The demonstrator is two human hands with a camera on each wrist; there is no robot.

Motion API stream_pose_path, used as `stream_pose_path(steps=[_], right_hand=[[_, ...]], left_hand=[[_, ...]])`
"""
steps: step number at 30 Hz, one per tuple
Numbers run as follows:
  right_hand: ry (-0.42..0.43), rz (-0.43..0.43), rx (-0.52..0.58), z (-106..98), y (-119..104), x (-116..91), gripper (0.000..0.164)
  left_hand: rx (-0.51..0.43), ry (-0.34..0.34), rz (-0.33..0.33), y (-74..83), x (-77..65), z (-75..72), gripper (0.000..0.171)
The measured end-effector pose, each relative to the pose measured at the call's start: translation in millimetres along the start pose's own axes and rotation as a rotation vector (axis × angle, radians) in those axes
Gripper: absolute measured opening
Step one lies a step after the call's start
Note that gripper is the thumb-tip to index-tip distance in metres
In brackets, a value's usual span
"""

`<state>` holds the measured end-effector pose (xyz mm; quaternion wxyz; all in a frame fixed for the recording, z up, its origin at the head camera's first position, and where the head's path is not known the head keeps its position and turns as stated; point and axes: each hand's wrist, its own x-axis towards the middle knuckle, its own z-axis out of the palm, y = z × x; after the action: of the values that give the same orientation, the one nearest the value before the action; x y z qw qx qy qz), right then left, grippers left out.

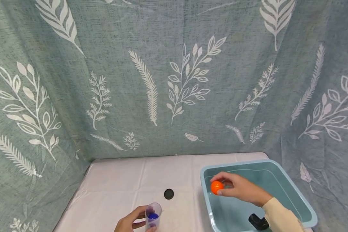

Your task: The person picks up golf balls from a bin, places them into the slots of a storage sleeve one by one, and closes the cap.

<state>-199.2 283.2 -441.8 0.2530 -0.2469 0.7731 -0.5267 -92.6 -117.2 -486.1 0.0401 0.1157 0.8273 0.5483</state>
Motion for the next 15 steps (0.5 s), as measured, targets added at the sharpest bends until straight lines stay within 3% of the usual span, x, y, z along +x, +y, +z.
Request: stream_pose_path(steps=[6,15], right_hand=[[0.112,-0.048,0.055,21.7,-23.6,-3.3,0.042],[0.207,-0.268,0.193,63.9,-52.3,12.7,0.042]], left_hand=[[0.006,0.01,0.025,-3.6,0.3,1.6,0.049],[0.008,0.025,0.027,-3.7,1.4,5.1,0.045]])
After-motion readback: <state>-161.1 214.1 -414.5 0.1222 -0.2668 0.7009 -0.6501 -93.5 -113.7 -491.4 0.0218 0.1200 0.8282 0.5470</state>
